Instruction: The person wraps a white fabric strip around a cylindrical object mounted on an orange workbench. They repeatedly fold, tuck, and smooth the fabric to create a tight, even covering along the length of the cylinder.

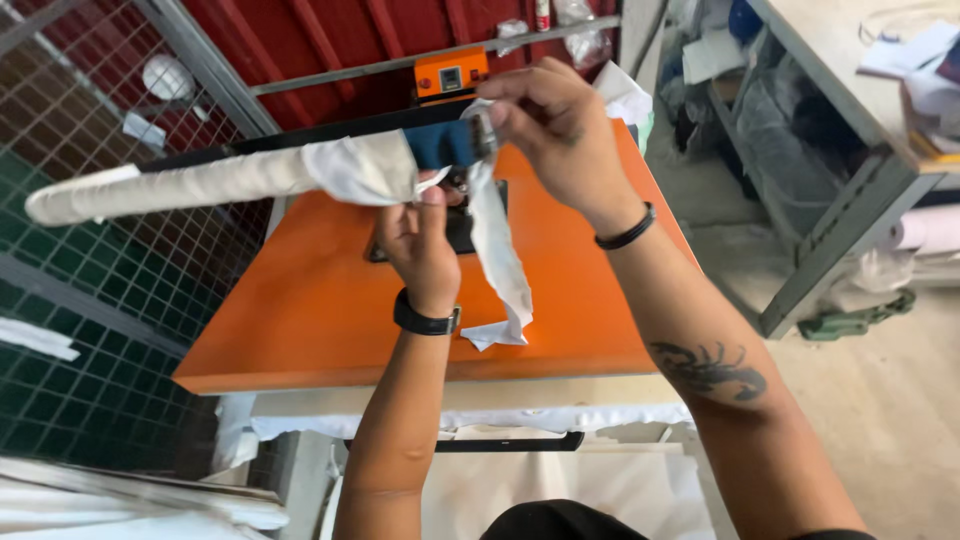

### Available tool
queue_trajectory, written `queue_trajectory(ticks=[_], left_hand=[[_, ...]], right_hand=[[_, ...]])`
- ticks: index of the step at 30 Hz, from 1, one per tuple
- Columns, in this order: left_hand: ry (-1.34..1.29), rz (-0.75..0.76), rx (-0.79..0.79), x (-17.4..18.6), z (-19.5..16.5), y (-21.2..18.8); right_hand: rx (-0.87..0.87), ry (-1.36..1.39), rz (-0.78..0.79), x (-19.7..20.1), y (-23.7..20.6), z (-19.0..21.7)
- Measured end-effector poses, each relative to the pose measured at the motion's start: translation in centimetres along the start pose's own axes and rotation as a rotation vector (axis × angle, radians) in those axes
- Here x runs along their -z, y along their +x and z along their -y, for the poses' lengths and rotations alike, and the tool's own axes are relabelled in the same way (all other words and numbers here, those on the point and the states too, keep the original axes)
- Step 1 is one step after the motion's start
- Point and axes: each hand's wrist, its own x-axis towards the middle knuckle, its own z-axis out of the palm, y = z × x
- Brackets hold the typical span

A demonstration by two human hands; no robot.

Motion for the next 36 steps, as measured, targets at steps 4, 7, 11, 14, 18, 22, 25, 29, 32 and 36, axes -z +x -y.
queue_trajectory(ticks=[4, 7, 11, 14, 18, 22, 25, 29, 32, 36], left_hand=[[-0.057, -0.010, -0.005, 0.1, -1.3, -0.1], [0.015, -0.041, 0.008, 1.0, -0.8, 0.4], [0.687, 0.045, -0.413, 2.2, 0.3, 3.0], [0.720, 0.142, -0.439, 2.3, 1.2, 6.1], [0.497, 0.163, -0.475, 0.5, 1.0, 8.2], [0.099, 0.256, -0.258, -2.3, 1.0, 10.2], [-0.007, 0.277, -0.188, -2.9, 1.0, 11.7], [-0.198, 0.283, -0.103, -4.1, 0.7, 12.1], [-0.123, 0.246, 0.085, -4.4, -0.6, 10.8], [0.087, 0.354, 0.182, -3.7, -2.6, 9.8]], right_hand=[[0.053, -0.151, 0.172, 0.9, 1.4, 0.4], [-0.101, -0.079, 0.270, 0.8, 2.2, 0.6], [-0.165, -0.044, 0.269, 0.6, 2.4, 1.3], [-0.096, -0.213, 0.205, 0.6, 2.8, 1.1], [-0.062, -0.441, 0.058, 0.9, 2.1, 1.4], [-0.007, -0.486, -0.142, 0.3, 0.7, 0.9], [0.007, -0.236, -0.242, -0.8, -0.5, -0.4], [0.031, 0.028, -0.266, -1.4, -0.7, -2.6], [-0.040, 0.068, -0.285, -2.0, -1.5, -3.5], [-0.221, 0.233, -0.404, -5.1, -2.7, -3.9]])
